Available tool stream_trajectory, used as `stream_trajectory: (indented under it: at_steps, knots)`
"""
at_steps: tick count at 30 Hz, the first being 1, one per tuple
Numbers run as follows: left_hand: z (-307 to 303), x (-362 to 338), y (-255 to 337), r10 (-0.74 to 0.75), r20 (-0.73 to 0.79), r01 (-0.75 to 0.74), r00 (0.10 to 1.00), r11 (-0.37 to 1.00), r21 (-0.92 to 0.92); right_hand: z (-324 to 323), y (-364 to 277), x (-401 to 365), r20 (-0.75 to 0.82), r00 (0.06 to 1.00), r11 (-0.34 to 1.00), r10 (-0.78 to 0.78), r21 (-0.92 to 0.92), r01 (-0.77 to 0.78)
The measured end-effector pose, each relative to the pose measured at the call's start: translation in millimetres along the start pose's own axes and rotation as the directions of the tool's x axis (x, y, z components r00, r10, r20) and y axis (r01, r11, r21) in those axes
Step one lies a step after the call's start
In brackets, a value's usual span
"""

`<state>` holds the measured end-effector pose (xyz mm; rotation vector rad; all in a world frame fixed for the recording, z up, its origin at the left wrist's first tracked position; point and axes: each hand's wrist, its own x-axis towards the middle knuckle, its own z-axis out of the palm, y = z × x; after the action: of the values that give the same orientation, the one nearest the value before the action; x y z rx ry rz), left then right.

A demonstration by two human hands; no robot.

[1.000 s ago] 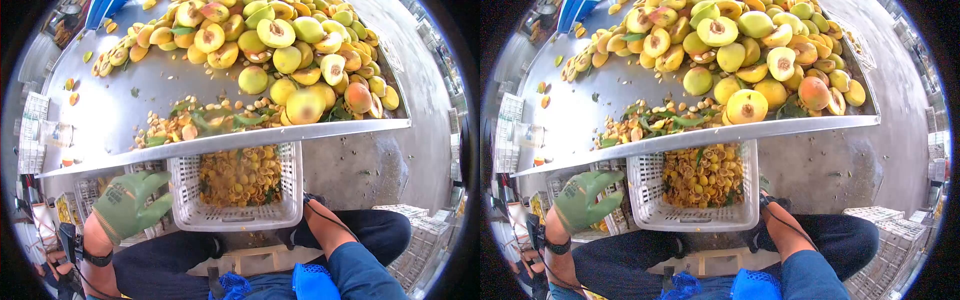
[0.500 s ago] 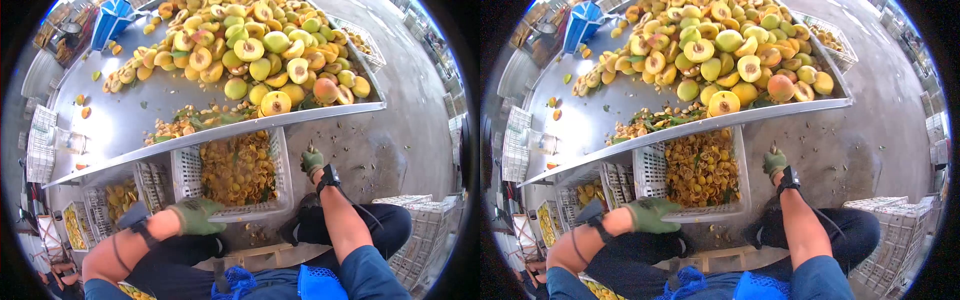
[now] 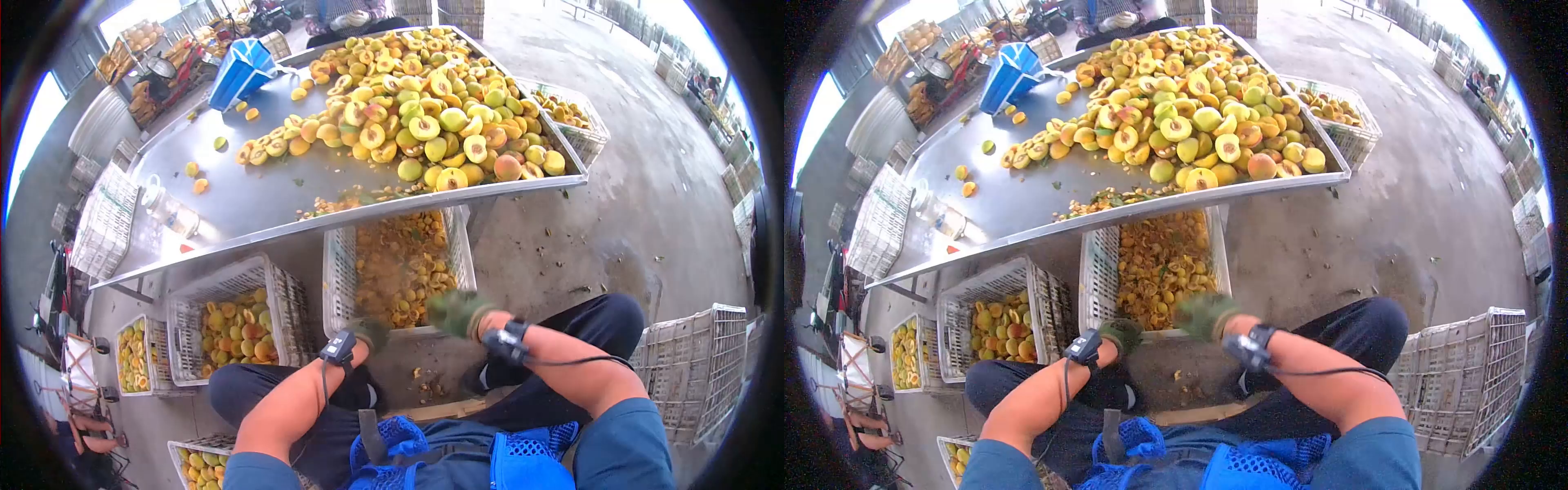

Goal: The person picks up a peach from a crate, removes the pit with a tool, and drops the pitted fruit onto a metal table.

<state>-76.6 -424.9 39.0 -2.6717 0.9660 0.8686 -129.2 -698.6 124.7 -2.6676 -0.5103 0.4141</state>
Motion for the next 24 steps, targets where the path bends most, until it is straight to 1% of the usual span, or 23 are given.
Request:
stream_trajectory:
  at_steps: [1,2,3,5,6,8,10,11,13,14,15,17,18,19,21,23,24]
  knots:
    - [3.8,3.2,-1.7,0.016,-0.087,-0.013,0.996,0.999,0.03,25.0,1.4,-2.4,0.089,0.991,0.982,-0.104,-0.146,0.117]
    - [-40.4,-15.5,12.8,0.003,0.115,-0.007,0.993,1.0,0.027,44.4,1.5,-13.3,0.061,0.99,0.959,-0.126,-0.249,0.137]
    - [-43.0,-17.2,14.5,0.038,0.084,-0.042,0.996,0.998,0.05,35.9,-7.5,-23.7,-0.051,0.987,0.974,-0.155,-0.173,0.144]
    - [-40.7,-20.4,18.4,0.109,0.033,-0.112,0.994,0.989,0.1,67.1,8.7,-18.7,-0.117,0.989,0.924,-0.088,-0.38,0.037]
    - [-31.4,-19.8,23.2,0.123,0.035,-0.126,0.992,0.987,0.104,64.0,7.7,-22.4,-0.025,0.999,0.925,-0.046,-0.379,0.033]
    - [13.8,-10.6,31.5,0.149,0.036,-0.152,0.988,0.982,0.112,41.9,-0.9,-32.6,0.155,0.987,0.925,0.036,-0.38,0.026]
    - [98.9,5.7,18.8,0.384,-0.054,-0.365,0.922,0.906,0.213,27.4,-9.3,-50.7,0.274,0.962,0.941,-0.006,-0.323,0.098]
    - [93.6,-4.8,25.5,0.376,-0.071,-0.366,0.924,0.922,0.126,27.9,-9.7,-56.7,0.34,0.94,0.948,-0.033,-0.288,0.138]
    - [54.9,-50.9,56.6,0.35,-0.107,-0.356,0.931,0.933,-0.049,43.1,-2.0,-61.6,0.361,0.925,0.941,-0.119,-0.256,0.221]
    - [34.2,-64.5,63.7,0.335,-0.074,-0.341,0.939,0.935,-0.1,48.8,-0.8,-63.0,0.368,0.916,0.936,-0.161,-0.237,0.26]
    - [11.3,-68.0,62.1,0.326,-0.02,-0.326,0.945,0.939,-0.106,37.9,-4.0,-62.4,0.345,0.922,0.928,-0.174,-0.256,0.271]
    - [-42.8,-70.9,48.5,0.302,0.041,-0.297,0.952,0.951,-0.089,-31.7,-20.7,-56.2,0.284,0.941,0.915,-0.187,-0.297,0.272]
    - [-72.2,-73.1,41.2,0.287,0.055,-0.283,0.956,0.956,-0.078,-95.2,-37.4,-41.6,0.369,0.925,0.931,-0.093,-0.296,0.212]
    - [-101.8,-76.0,35.2,0.273,0.059,-0.269,0.96,0.961,-0.064,-133.8,-49.1,-33.7,0.468,0.884,0.944,0.0,-0.291,0.155]
    - [-144.3,-83.4,30.1,0.254,0.045,-0.253,0.966,0.967,-0.014,-109.1,-47.6,-50.2,0.419,0.907,0.945,-0.034,-0.281,0.165]
    - [-154.4,-89.2,38.0,0.25,0.027,-0.251,0.968,0.967,0.04,-124.7,-36.3,-37.5,0.282,0.956,0.913,-0.079,-0.364,0.183]
    - [-151.4,-94.0,44.8,0.252,0.039,-0.253,0.967,0.967,0.037,-119.3,-38.8,-43.9,0.248,0.967,0.94,-0.052,-0.315,0.131]
